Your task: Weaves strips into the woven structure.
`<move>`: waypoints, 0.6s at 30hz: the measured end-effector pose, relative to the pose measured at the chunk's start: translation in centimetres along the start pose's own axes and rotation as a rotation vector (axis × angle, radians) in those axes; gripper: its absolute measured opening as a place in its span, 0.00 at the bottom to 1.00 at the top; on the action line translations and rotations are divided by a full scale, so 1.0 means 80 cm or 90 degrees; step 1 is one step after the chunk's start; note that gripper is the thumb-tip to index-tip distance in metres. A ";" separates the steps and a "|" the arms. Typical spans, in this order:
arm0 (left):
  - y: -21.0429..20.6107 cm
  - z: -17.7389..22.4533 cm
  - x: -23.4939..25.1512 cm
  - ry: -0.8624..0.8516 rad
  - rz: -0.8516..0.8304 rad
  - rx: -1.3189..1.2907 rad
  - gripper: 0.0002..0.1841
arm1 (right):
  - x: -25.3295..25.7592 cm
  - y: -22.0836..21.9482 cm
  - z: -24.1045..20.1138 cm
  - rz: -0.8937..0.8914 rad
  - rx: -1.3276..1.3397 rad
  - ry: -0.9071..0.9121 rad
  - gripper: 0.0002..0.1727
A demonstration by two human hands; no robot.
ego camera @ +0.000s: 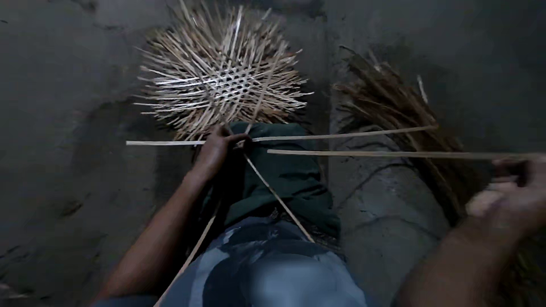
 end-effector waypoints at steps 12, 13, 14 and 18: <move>0.001 0.002 -0.004 -0.034 -0.012 0.008 0.21 | -0.069 -0.059 0.036 0.054 -0.046 -0.126 0.25; 0.000 0.001 -0.001 -0.034 -0.013 0.011 0.20 | -0.065 -0.054 0.040 0.054 -0.040 -0.122 0.25; -0.001 -0.002 0.003 -0.031 -0.016 0.018 0.20 | -0.064 -0.054 0.042 0.053 -0.038 -0.122 0.26; -0.004 -0.008 0.008 -0.032 -0.015 0.014 0.19 | -0.089 -0.081 0.054 0.047 -0.037 -0.185 0.27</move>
Point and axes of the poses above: each hand's wrist, its own x-axis towards the middle knuckle, its own y-axis out of the back of the hand, z = x × y, the point moved 3 cm from there along x, towards the middle knuckle, and after that the axes turned 1 degree about -x, right-handed, at the moved point
